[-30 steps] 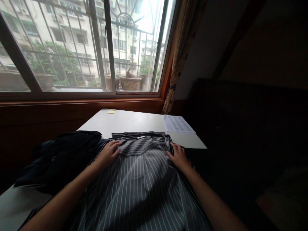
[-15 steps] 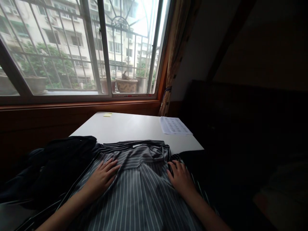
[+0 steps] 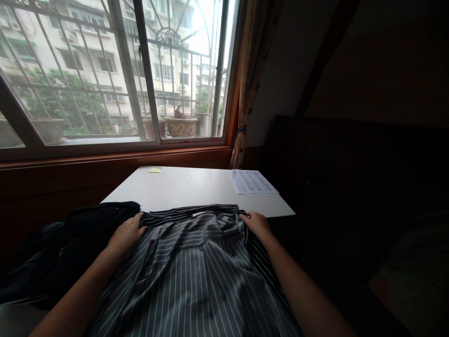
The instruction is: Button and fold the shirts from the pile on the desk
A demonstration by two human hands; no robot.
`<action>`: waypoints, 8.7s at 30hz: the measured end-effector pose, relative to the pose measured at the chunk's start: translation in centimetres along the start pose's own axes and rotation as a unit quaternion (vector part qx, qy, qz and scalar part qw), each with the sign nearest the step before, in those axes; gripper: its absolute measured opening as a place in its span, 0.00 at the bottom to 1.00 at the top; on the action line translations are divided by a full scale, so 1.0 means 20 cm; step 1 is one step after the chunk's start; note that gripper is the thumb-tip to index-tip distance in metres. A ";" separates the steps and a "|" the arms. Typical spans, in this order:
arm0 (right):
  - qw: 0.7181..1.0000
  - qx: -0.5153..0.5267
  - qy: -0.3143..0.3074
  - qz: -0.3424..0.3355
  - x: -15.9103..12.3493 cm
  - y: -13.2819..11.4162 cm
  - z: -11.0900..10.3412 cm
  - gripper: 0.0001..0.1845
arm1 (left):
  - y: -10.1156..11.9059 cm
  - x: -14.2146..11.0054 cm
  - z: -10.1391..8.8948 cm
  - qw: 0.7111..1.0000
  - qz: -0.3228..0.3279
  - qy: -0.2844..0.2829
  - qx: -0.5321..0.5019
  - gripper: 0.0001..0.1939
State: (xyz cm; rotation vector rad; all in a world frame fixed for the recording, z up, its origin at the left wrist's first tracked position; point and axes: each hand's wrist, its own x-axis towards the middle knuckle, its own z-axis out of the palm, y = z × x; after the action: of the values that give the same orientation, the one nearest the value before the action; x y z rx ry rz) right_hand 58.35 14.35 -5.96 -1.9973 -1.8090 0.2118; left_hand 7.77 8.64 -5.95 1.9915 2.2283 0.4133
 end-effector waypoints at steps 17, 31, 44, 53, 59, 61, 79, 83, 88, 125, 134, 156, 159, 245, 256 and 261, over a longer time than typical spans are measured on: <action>0.963 0.242 0.096 -0.064 -0.03 -0.26 -0.03 0.20 | 0.35 0.00 -0.09 0.924 0.107 0.026 -0.366 0.31; 0.952 0.216 -0.056 -0.209 -0.45 -0.43 0.22 0.15 | 0.56 -0.21 -0.02 0.897 0.329 -0.141 -0.260 0.11; 0.953 0.222 -0.028 -0.202 -0.45 -0.40 0.21 0.08 | 0.65 -0.22 0.16 0.922 0.364 -0.041 -0.122 0.08; 0.957 0.258 -0.039 -0.128 -0.42 -0.38 0.20 0.11 | 0.68 -0.20 0.32 0.936 0.294 -0.008 -0.194 0.10; 0.937 0.330 -0.053 -0.104 -0.39 -0.36 0.20 0.10 | 0.69 -0.19 0.32 0.936 0.300 -0.002 -0.183 0.11; 0.931 0.350 -0.042 -0.090 -0.37 -0.34 0.21 0.11 | 0.70 -0.19 0.31 0.936 0.312 0.000 -0.161 0.10; 0.793 0.598 -0.085 0.081 -0.34 -0.28 0.18 0.23 | 0.76 -0.16 0.28 0.929 0.365 0.023 0.058 0.09; 0.794 0.600 -0.057 0.075 -0.34 -0.29 0.18 0.23 | 0.78 -0.14 0.25 0.923 0.378 0.069 0.025 0.08; 0.824 0.564 -0.051 0.032 -0.37 -0.33 0.18 0.20 | 0.88 -0.16 0.21 0.889 0.428 0.159 -0.031 0.10; 0.887 0.440 -0.062 -0.126 -0.47 -0.40 0.15 0.10 | 0.95 -0.23 0.36 0.851 0.480 0.200 -0.079 0.09; 0.857 0.488 -0.111 -0.121 -0.46 -0.38 0.16 0.21 | 0.96 -0.23 0.35 0.832 0.486 0.256 -0.074 0.09; 0.799 0.566 -0.198 -0.048 -0.44 -0.39 0.19 0.20 | 0.95 -0.23 0.37 0.836 0.469 0.208 -0.195 0.07; 0.821 0.538 -0.175 -0.077 -0.44 -0.39 0.20 0.16 | 0.95 -0.22 0.37 0.832 0.486 0.187 -0.192 0.06; 0.849 0.516 -0.085 -0.073 -0.45 -0.37 0.13 0.07 | 0.78 -0.03 0.13 0.934 0.199 0.028 -0.297 0.09; 0.839 0.535 -0.090 -0.051 -0.46 -0.37 0.13 0.25 | 0.83 -0.06 0.19 0.856 -0.043 -0.049 -0.514 0.23; 0.905 0.425 -0.023 0.003 -0.35 -0.38 0.19 0.38 | 0.84 -0.08 0.18 0.892 -0.002 -0.021 -0.451 0.19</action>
State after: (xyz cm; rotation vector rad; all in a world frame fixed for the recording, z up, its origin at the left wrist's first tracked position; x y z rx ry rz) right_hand 49.12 8.77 -7.37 -1.3625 -1.3646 0.8852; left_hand 24.89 9.02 -4.71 1.4417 1.5299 1.1309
